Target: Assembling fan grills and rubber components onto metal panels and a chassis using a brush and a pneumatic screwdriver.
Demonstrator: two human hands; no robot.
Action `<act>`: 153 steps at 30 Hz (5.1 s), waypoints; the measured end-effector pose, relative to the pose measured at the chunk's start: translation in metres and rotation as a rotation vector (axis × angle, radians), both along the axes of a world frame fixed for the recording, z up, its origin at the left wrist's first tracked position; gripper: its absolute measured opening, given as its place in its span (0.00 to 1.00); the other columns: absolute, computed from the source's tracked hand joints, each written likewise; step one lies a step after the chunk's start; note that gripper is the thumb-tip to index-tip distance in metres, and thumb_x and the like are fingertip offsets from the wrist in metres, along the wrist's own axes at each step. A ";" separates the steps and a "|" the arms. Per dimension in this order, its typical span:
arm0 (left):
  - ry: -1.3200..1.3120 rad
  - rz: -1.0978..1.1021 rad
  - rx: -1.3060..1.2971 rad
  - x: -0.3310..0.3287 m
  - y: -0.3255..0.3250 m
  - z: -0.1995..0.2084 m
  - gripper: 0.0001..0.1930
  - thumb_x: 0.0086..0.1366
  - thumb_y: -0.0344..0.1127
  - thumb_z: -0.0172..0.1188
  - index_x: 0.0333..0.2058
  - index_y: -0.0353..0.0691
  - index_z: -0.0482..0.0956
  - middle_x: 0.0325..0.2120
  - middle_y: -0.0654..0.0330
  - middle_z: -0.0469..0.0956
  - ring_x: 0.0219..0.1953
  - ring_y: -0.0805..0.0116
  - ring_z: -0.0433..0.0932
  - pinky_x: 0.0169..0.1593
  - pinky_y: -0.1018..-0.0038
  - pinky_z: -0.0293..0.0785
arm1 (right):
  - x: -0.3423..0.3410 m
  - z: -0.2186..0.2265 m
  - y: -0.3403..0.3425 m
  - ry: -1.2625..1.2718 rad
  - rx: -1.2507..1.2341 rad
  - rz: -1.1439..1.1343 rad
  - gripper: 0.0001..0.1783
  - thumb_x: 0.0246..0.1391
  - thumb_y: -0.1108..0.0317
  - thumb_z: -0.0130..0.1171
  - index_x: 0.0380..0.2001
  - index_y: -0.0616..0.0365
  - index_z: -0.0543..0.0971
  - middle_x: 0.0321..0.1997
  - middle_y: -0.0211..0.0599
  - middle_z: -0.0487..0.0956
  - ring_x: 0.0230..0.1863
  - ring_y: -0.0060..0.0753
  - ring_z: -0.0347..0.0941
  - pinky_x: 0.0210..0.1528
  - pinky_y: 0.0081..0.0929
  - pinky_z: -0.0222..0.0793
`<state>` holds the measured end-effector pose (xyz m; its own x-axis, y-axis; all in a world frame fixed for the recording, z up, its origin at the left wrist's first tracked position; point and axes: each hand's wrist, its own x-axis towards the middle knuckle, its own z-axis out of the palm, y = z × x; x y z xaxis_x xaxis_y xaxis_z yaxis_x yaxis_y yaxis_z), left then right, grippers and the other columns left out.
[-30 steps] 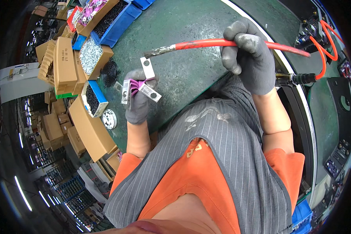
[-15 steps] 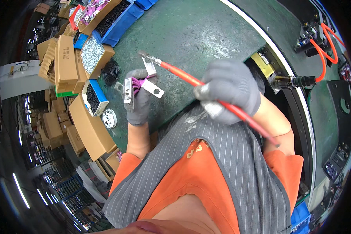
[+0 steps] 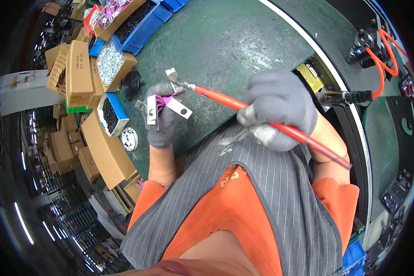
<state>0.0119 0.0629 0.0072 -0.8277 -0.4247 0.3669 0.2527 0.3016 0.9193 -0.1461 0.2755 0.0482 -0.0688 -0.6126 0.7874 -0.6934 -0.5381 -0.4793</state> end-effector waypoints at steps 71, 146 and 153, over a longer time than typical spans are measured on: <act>-1.005 0.672 -0.887 -0.225 -0.354 0.096 0.47 0.38 0.59 0.67 0.57 0.45 0.62 0.56 0.51 0.65 0.60 0.53 0.60 0.61 0.62 0.56 | -0.066 -0.106 -0.041 -1.491 0.075 -0.056 0.13 0.47 0.61 0.49 0.35 0.56 0.69 0.18 0.34 0.68 0.17 0.22 0.58 0.21 0.18 0.54; -0.997 0.198 -1.252 0.021 -0.214 0.009 0.43 0.36 0.48 0.64 0.55 0.42 0.63 0.52 0.50 0.67 0.54 0.55 0.65 0.55 0.64 0.64 | -0.068 -0.122 0.246 -0.626 0.072 -1.479 0.17 0.59 0.64 0.45 0.48 0.61 0.73 0.51 0.39 0.72 0.50 0.33 0.68 0.53 0.27 0.61; -1.173 0.059 -1.170 -0.008 -0.196 0.012 0.42 0.33 0.50 0.69 0.50 0.41 0.68 0.49 0.51 0.69 0.53 0.55 0.67 0.55 0.64 0.64 | -0.072 -0.159 0.269 -0.701 0.036 -1.458 0.20 0.57 0.60 0.51 0.46 0.65 0.74 0.47 0.44 0.75 0.44 0.33 0.72 0.50 0.29 0.67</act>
<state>0.0040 -0.1334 0.0192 -0.8603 -0.4250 -0.2816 -0.4054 0.9052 -0.1276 -0.2184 0.5446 -0.1106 -0.8993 0.2750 0.3401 -0.2293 0.3657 -0.9020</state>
